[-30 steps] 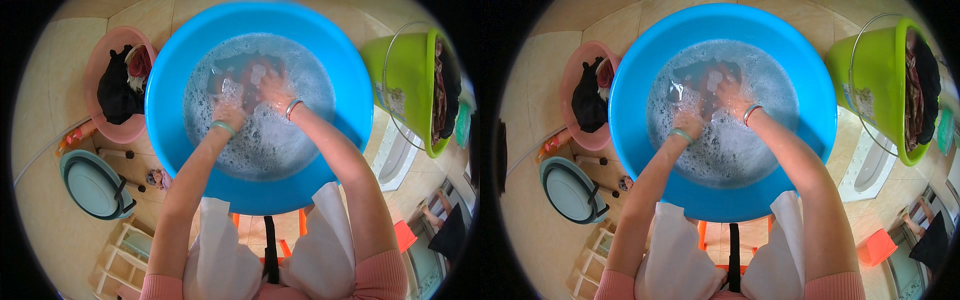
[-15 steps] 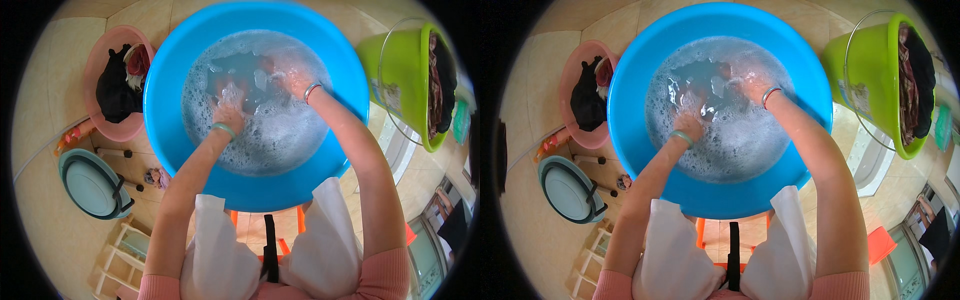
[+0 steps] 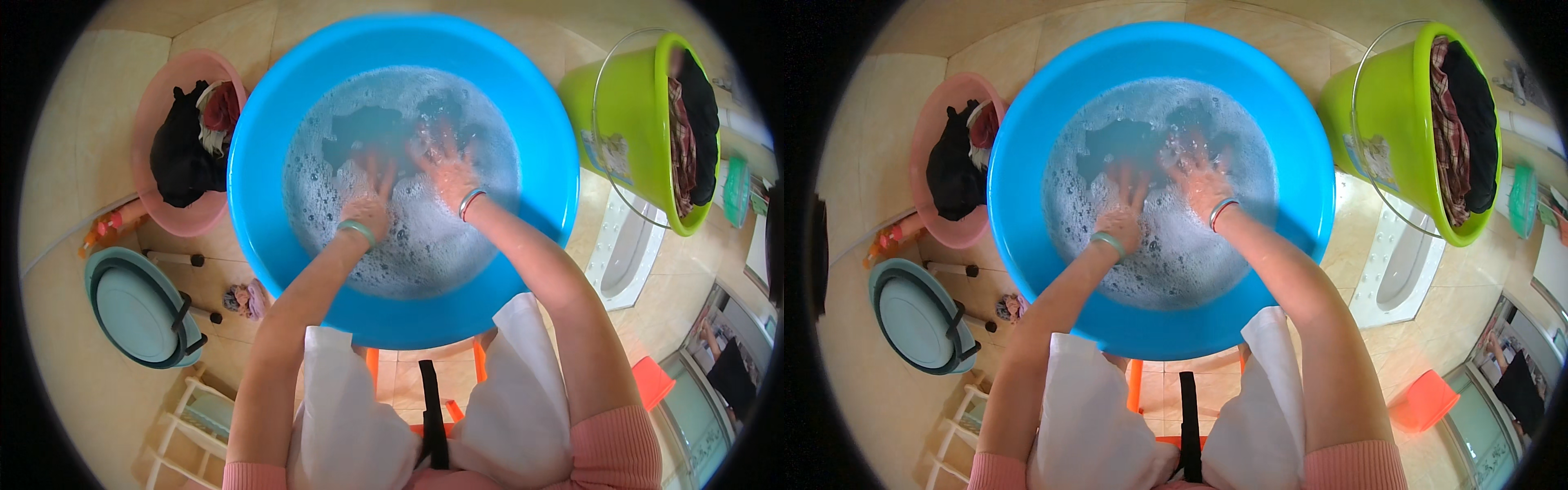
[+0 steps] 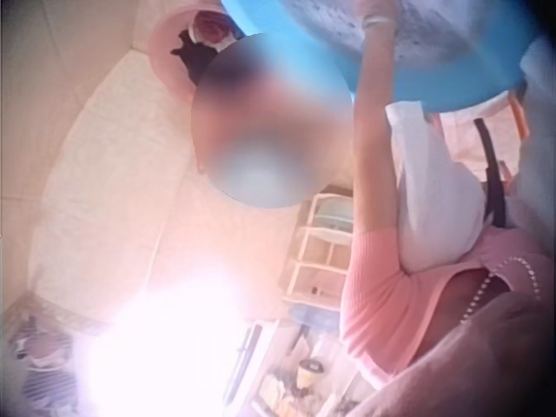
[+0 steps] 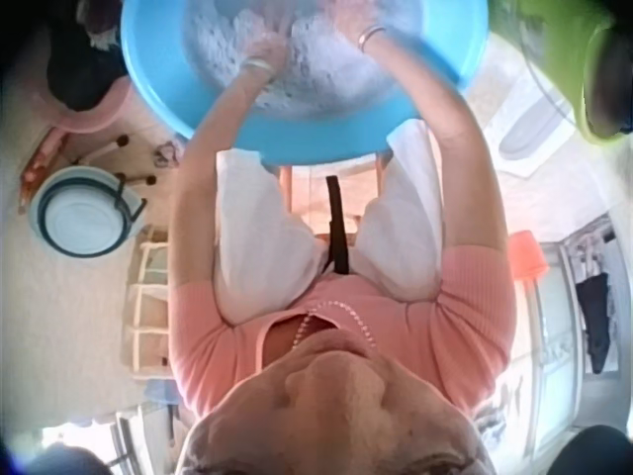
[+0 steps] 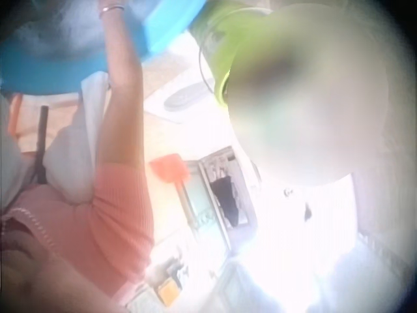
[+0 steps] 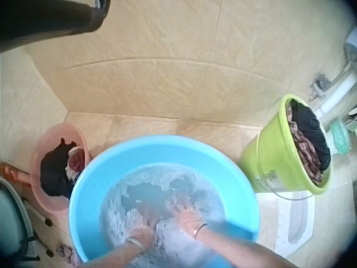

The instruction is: The person hand washes various pieces of clothing in a blue basin filled with soapy water. They scrub and rinse items individually, including a grey cloth, a black garment, and a red garment, before placing them into a pink basin. Finally, the person pours the soapy water from the blue basin into a squat toilet.

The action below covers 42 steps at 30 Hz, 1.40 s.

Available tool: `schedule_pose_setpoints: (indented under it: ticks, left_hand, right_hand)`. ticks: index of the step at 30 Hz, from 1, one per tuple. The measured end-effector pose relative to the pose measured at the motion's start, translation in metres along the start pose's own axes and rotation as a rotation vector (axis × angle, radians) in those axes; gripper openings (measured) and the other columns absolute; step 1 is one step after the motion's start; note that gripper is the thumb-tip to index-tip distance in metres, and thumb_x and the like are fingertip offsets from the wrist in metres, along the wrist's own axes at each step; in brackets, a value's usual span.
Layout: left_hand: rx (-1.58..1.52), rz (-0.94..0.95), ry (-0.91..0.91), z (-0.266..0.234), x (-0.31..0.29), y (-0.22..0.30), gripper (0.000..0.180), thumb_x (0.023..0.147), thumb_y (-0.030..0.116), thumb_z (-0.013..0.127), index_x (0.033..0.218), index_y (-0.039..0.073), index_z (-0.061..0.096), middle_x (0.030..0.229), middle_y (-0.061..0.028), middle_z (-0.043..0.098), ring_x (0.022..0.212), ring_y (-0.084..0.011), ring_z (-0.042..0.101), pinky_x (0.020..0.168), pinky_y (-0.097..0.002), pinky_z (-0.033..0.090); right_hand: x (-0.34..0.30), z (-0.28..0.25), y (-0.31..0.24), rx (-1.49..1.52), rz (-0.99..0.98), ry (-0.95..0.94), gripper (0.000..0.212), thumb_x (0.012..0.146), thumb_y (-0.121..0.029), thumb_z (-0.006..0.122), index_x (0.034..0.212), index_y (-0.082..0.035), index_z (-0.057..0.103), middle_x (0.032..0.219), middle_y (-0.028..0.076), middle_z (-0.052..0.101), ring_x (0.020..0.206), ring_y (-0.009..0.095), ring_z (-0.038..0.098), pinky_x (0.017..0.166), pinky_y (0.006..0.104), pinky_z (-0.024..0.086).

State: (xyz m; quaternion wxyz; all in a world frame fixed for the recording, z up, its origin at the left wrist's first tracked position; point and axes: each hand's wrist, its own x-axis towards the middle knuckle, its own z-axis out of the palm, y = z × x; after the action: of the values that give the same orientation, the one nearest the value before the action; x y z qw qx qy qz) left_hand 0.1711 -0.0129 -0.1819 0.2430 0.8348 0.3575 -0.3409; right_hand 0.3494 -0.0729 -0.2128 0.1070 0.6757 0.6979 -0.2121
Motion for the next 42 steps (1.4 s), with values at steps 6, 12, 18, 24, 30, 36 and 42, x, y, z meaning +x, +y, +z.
schedule_pose_setpoints:
  ticks: [6, 12, 18, 24, 30, 36, 42]
  left_hand:
    - [0.302, 0.004, -0.408, 0.02, -0.001, 0.008, 0.065, 0.096, 0.037, 0.049, 0.151, 0.01, 0.027, 0.159, -0.0214, 0.004, 0.136, -0.0289, 0.041, 0.106, -0.0441, 0.039]
    - [0.079, 0.026, -0.124, 0.03, -0.046, 0.019, 0.071, 0.091, 0.052, 0.052, 0.149, 0.015, 0.033, 0.158, -0.0167, 0.019, 0.147, -0.0353, 0.011, 0.111, -0.0523, 0.03]
    - [-0.024, 0.006, -0.165, 0.063, -0.062, 0.027, 0.074, 0.086, 0.057, 0.056, 0.144, 0.015, 0.04, 0.154, -0.017, 0.028, 0.144, -0.0389, 0.019, 0.11, -0.0569, 0.029]
    - [-0.085, 0.057, -0.222, 0.074, -0.058, 0.026, 0.05, 0.085, 0.047, 0.058, 0.123, 0.015, 0.063, 0.131, -0.016, 0.056, 0.126, -0.035, 0.048, 0.103, -0.0467, 0.041]
    - [-0.273, 0.036, 0.01, 0.038, -0.065, 0.015, 0.032, 0.089, 0.04, 0.059, 0.112, 0.019, 0.068, 0.118, -0.0157, 0.064, 0.109, -0.0351, 0.059, 0.094, -0.0458, 0.046]
    - [-0.205, -0.026, 0.524, 0.022, -0.085, 0.05, 0.033, 0.085, 0.038, 0.067, 0.115, 0.023, 0.066, 0.148, -0.007, 0.04, 0.138, -0.0312, 0.033, 0.107, -0.0616, 0.029]
    - [-0.093, -0.057, 0.403, 0.003, -0.08, 0.051, 0.037, 0.084, 0.035, 0.07, 0.119, 0.028, 0.065, 0.154, -0.0057, 0.031, 0.146, -0.029, 0.018, 0.11, -0.0643, 0.022]
  right_hand:
    - [-0.015, 0.013, -0.018, -0.09, 0.063, -0.222, 0.062, 0.089, -0.015, 0.051, 0.148, -0.008, 0.033, 0.159, 0.012, 0.015, 0.146, 0.04, 0.009, 0.111, 0.0649, 0.018]
    - [-0.05, 0.011, -0.046, -0.208, -0.074, -0.457, 0.062, 0.085, -0.01, 0.053, 0.145, -0.006, 0.037, 0.155, 0.019, 0.023, 0.144, 0.036, 0.021, 0.115, 0.0605, 0.014]
    - [-0.076, 0.032, -0.059, 0.161, -0.005, -0.387, 0.046, 0.085, -0.011, 0.054, 0.131, -0.007, 0.056, 0.15, 0.02, 0.033, 0.135, 0.037, 0.037, 0.11, 0.0538, 0.029]
    - [-0.09, 0.032, -0.069, 0.218, -0.005, -0.424, 0.035, 0.087, -0.018, 0.054, 0.119, -0.011, 0.066, 0.134, 0.019, 0.052, 0.124, 0.035, 0.049, 0.1, 0.0482, 0.044]
    - [-0.089, -0.013, -0.056, 0.508, 0.044, -0.383, 0.028, 0.089, -0.022, 0.055, 0.109, -0.01, 0.069, 0.124, 0.013, 0.06, 0.122, 0.03, 0.05, 0.101, 0.0528, 0.038]
    - [-0.123, -0.027, -0.013, 0.082, 0.094, 0.203, 0.032, 0.09, -0.02, 0.052, 0.119, -0.012, 0.064, 0.146, 0.013, 0.041, 0.142, 0.03, 0.026, 0.111, 0.0608, 0.016]
    - [-0.143, -0.049, 0.044, -0.225, 0.128, 0.135, 0.033, 0.094, -0.013, 0.044, 0.12, -0.005, 0.062, 0.152, 0.013, 0.035, 0.146, 0.029, 0.016, 0.117, 0.0546, 0.008]
